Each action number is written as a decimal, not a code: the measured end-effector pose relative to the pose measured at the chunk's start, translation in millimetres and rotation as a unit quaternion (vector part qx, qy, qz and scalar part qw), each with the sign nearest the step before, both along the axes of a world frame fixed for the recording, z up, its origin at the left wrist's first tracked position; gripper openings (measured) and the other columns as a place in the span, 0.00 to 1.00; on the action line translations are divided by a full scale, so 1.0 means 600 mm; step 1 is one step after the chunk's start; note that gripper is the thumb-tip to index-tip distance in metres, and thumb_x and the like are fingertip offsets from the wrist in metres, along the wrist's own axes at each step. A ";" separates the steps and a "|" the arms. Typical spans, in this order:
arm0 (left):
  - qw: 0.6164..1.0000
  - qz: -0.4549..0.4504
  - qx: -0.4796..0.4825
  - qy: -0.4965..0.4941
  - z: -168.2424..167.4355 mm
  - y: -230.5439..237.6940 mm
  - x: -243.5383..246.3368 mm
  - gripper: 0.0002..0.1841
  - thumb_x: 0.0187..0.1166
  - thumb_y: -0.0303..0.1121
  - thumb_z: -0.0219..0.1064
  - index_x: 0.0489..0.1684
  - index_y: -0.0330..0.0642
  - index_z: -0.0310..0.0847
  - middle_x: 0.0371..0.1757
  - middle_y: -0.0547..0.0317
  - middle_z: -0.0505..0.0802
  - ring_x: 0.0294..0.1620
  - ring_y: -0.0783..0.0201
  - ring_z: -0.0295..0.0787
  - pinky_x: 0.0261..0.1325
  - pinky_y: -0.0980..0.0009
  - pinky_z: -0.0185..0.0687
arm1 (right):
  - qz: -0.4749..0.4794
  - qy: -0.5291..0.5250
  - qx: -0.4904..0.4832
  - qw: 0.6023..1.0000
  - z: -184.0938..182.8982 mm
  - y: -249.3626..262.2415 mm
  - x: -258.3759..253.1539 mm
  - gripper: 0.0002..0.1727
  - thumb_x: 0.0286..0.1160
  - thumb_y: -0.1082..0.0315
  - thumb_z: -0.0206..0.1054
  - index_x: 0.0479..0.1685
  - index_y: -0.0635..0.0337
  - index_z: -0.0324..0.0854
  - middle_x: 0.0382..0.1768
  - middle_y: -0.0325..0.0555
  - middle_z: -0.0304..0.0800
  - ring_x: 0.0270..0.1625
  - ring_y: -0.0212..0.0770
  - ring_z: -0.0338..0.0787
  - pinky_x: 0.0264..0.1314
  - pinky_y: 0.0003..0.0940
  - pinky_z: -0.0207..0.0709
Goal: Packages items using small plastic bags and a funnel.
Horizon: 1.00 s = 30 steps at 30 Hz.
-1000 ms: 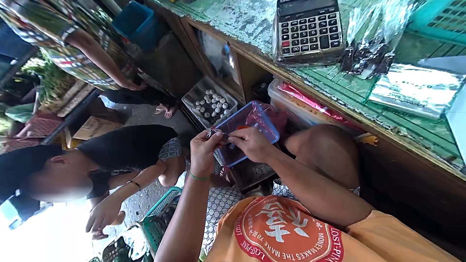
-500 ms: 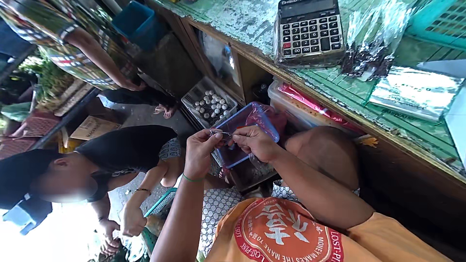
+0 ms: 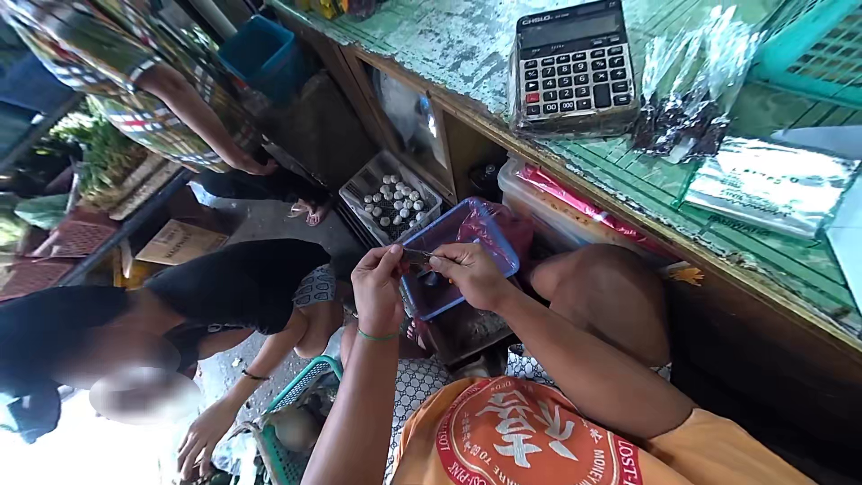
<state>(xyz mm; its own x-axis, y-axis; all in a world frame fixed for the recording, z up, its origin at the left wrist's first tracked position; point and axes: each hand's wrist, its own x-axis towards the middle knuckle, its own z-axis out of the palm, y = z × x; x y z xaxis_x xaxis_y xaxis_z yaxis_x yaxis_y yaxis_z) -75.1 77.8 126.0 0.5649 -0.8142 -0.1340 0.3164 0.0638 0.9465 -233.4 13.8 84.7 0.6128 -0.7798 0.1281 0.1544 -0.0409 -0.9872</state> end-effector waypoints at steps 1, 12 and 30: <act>0.999 0.021 0.004 0.040 -0.001 -0.004 -0.004 0.11 0.85 0.23 0.60 0.30 0.35 0.83 0.28 0.51 0.90 0.28 0.64 0.86 0.38 0.70 0.87 | 0.004 -0.006 0.010 1.000 0.001 0.000 0.001 0.14 0.87 0.66 0.60 0.38 0.60 0.90 0.27 0.31 0.84 0.26 0.21 0.75 0.31 0.18 0.69; 0.971 -0.222 0.081 0.025 -0.114 0.070 -0.069 0.08 0.80 0.30 0.65 0.35 0.35 0.87 0.30 0.53 0.93 0.31 0.63 0.92 0.42 0.65 0.92 | -0.037 -0.160 0.288 0.943 -0.006 -0.010 0.007 0.14 0.89 0.68 0.55 0.42 0.64 0.85 0.16 0.30 0.66 0.15 0.25 0.64 0.19 0.20 0.63; 0.881 -0.102 0.012 -0.462 -0.097 0.019 -0.013 0.05 0.71 0.25 0.72 0.39 0.35 0.92 0.39 0.57 0.95 0.40 0.73 0.93 0.48 0.73 0.91 | -0.011 -0.021 0.287 0.958 -0.021 -0.031 -0.015 0.12 0.90 0.66 0.58 0.49 0.65 0.83 0.48 0.44 0.89 0.51 0.34 0.86 0.59 0.35 0.80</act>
<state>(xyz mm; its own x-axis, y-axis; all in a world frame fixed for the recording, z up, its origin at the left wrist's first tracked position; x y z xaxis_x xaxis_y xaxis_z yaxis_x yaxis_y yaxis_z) -82.9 88.9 67.5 0.2844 -0.9147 0.2872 -0.5870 0.0706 0.8065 -242.5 -5.1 72.2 0.5996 -0.7413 -0.3015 0.1989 0.5030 -0.8411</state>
